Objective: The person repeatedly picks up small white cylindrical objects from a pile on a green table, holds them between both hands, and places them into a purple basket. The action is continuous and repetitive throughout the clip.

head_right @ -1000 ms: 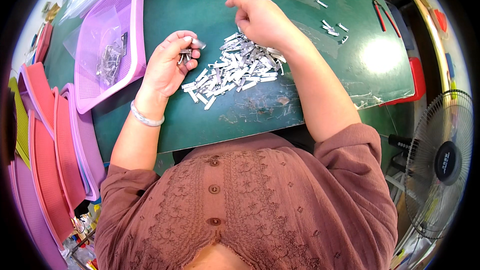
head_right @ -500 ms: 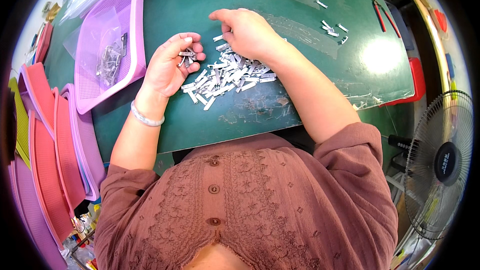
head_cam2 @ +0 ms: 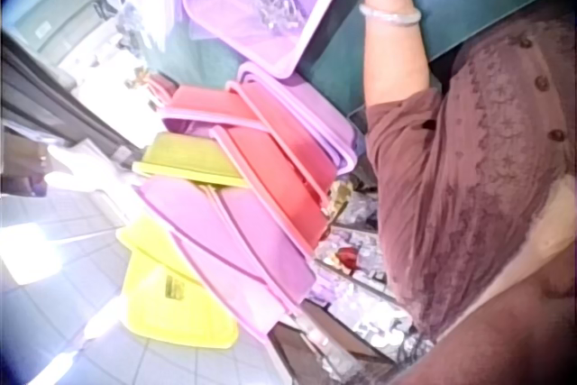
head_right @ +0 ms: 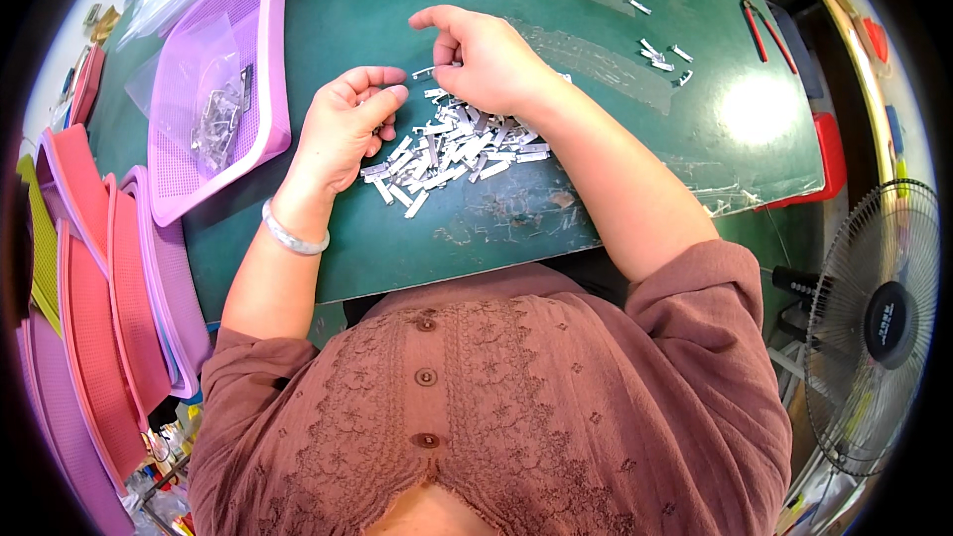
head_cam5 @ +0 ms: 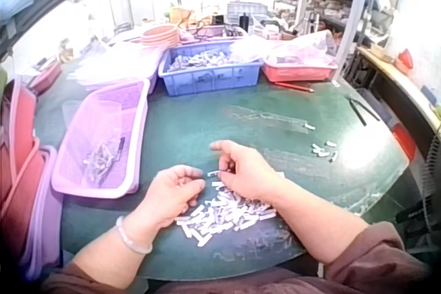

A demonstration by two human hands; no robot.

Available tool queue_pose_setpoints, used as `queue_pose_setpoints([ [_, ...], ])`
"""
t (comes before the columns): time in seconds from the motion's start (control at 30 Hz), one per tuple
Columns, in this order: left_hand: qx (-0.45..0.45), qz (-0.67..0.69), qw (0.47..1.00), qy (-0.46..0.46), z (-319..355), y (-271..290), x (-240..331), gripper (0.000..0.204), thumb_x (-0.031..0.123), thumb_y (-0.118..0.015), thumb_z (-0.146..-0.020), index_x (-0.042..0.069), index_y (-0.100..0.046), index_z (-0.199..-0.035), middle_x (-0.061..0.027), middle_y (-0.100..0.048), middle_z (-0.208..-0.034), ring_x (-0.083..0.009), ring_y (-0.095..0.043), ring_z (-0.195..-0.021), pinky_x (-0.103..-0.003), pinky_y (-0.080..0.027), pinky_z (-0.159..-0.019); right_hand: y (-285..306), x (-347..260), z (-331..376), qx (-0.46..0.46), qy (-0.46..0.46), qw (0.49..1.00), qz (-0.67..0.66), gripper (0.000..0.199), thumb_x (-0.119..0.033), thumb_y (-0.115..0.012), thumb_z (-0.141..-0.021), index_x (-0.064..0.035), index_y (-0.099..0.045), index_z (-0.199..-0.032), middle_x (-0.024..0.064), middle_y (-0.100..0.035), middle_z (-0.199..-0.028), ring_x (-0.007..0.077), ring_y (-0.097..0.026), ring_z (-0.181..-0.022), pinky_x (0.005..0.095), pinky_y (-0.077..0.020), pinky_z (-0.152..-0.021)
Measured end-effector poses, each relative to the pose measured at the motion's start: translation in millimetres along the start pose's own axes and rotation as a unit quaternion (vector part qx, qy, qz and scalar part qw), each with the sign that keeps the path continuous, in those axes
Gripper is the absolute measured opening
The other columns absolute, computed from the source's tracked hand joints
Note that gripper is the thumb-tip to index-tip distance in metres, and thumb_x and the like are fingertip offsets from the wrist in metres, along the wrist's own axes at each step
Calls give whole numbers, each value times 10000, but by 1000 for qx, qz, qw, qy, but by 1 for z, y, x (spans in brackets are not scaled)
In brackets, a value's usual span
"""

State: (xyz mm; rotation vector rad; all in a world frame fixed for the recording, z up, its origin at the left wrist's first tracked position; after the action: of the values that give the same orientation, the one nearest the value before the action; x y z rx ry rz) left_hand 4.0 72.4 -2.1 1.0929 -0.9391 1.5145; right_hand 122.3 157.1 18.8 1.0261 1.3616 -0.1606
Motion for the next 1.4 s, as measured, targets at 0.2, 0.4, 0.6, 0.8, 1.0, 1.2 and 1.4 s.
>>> queue_pose_setpoints([
  [0.2,5,-14,999,-34,-2,0,-1,164,119,-590,-823,1,-586,-937,20,-518,-646,-34,-455,-500,-141,-307,-393,-1,-7,2,-29,16,993,-111,447,29,-582,-726,-13,-496,-1163,-23,-531,-741,57,-490,-692,210,-415,-661],
  [0.4,52,51,997,-18,-1,7,-1,129,151,-570,-850,23,-582,-844,16,-499,-615,-46,-445,-487,-149,-300,-391,1,-7,1,-18,35,994,-105,398,18,-555,-774,-7,-491,-1166,-7,-563,-797,65,-504,-753,211,-418,-702],
  [0.6,22,100,995,2,-1,6,-2,133,156,-559,-858,33,-573,-808,4,-499,-609,-54,-444,-483,-153,-298,-382,-2,-11,3,-26,43,989,-139,386,12,-552,-792,0,-483,-1171,4,-568,-810,64,-515,-757,206,-420,-701],
  [0.8,10,125,992,7,0,5,-3,152,169,-547,-865,26,-579,-823,2,-499,-603,-59,-446,-486,-157,-300,-381,-1,-8,2,-18,11,987,-158,389,3,-564,-805,2,-471,-1183,9,-575,-817,62,-532,-768,203,-428,-703],
  [1.0,-15,161,987,14,-1,4,-4,196,184,-504,-885,8,-580,-841,-8,-503,-607,-69,-429,-480,-170,-296,-381,0,-4,1,0,15,982,-189,382,-26,-583,-796,20,-478,-1161,18,-591,-772,65,-523,-706,208,-426,-647],
  [1.2,-39,190,981,20,-1,4,-4,197,188,-524,-859,0,-579,-840,-20,-515,-622,-87,-474,-495,-167,-325,-386,1,-6,2,0,7,981,-193,388,-22,-581,-798,25,-471,-1168,16,-589,-771,62,-522,-705,204,-425,-645],
  [1.4,-42,172,984,22,-2,3,-6,130,142,-554,-848,14,-571,-832,-9,-512,-612,-65,-445,-494,-164,-297,-383,1,-8,2,-7,-4,979,-203,400,16,-569,-795,10,-468,-1182,18,-579,-812,65,-536,-756,204,-432,-694],
])
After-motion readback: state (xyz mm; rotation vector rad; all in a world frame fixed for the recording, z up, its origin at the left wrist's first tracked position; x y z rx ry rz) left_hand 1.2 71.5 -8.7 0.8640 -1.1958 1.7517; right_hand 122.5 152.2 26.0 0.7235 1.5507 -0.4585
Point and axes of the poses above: each hand's wrist, its own z-axis away from the middle knuckle, its own y-axis out of the back of the hand, x = y × z, the point moved 6 cm from there along -z, towards the middle knuckle
